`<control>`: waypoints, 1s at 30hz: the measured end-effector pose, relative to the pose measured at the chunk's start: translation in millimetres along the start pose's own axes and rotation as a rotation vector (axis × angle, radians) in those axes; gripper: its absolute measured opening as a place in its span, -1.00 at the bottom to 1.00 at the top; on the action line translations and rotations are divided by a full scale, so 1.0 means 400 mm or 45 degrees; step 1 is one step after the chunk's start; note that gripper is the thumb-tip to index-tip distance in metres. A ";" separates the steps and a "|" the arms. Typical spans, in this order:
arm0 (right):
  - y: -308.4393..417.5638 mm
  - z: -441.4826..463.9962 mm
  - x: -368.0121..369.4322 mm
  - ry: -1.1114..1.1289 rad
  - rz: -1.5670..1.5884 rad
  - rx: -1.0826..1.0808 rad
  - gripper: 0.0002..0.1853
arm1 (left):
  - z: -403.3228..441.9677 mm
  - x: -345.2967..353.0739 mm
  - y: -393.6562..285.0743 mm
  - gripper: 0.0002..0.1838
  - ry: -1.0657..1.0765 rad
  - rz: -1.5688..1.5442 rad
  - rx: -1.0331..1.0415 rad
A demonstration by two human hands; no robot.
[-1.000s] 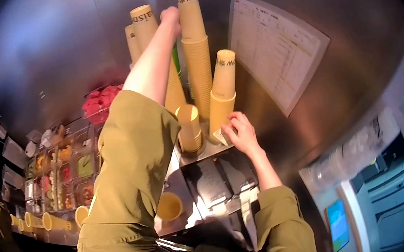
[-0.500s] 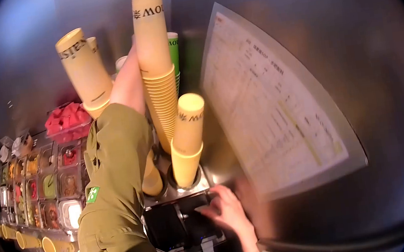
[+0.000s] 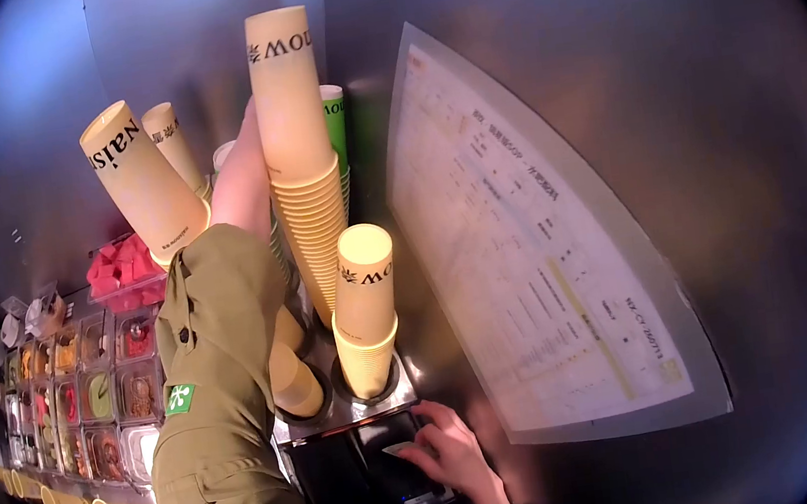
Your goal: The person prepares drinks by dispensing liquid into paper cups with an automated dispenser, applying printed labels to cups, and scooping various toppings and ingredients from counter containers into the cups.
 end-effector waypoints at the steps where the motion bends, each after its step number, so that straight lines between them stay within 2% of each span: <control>1: -0.005 -0.005 0.003 0.015 0.021 0.026 -0.76 | 0.009 -0.013 0.000 -0.82 -0.040 0.012 0.017; 5: 0.005 -0.003 0.001 0.043 0.025 0.041 -0.79 | 0.031 -0.050 0.020 -0.83 -0.223 0.102 0.098; 12: 0.013 0.000 0.001 -0.031 0.001 -0.051 -0.75 | 0.120 -0.224 0.018 -0.84 -0.695 0.293 0.252; 14: 0.010 -0.003 0.003 -0.034 0.018 -0.062 -0.75 | 0.158 -0.296 0.024 -0.85 -0.745 0.309 0.204; 17: 0.006 -0.008 0.010 0.048 0.155 0.100 -0.80 | 0.193 -0.460 0.015 -0.83 -0.670 0.282 0.090; 19: 0.000 -0.005 0.015 0.038 0.218 0.043 -0.81 | 0.173 -0.595 0.011 -0.78 -0.642 0.304 0.084; 20: 0.006 -0.001 0.015 0.011 0.271 0.003 -0.81 | 0.178 -0.635 0.031 -0.82 -0.733 0.395 0.032; 22: 0.003 -0.004 0.028 0.003 0.346 -0.015 -0.83 | 0.198 -0.717 0.087 -0.73 -0.911 0.579 -0.075; 25: 0.051 0.000 0.019 0.001 0.602 -0.035 -0.86 | 0.175 -0.875 0.155 -0.79 -1.123 0.443 0.052; 27: 0.043 -0.003 0.039 -0.076 0.808 -0.096 -0.86 | 0.129 -0.981 0.199 -0.83 -0.914 -0.187 -0.378; 28: 0.064 -0.007 0.038 -0.081 0.893 -0.094 -0.85 | 0.049 -1.047 0.160 -0.81 -0.865 -0.560 -0.596; 29: 0.079 -0.013 0.042 -0.129 0.984 -0.132 -0.87 | -0.039 -1.110 0.116 -0.78 -0.861 -0.919 -0.833; 30: 0.094 -0.019 0.043 -0.139 1.007 -0.172 -0.87 | -0.099 -1.132 0.097 -0.78 -0.886 -1.241 -0.936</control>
Point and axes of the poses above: each hand's wrist, its own z-axis towards the middle knuckle, its own x-axis out of the palm, y = z × x, the point moved 4 cm from there along z, towards the middle knuckle, and after that the axes turned 3 degrees about z, right-handed, at the moved point
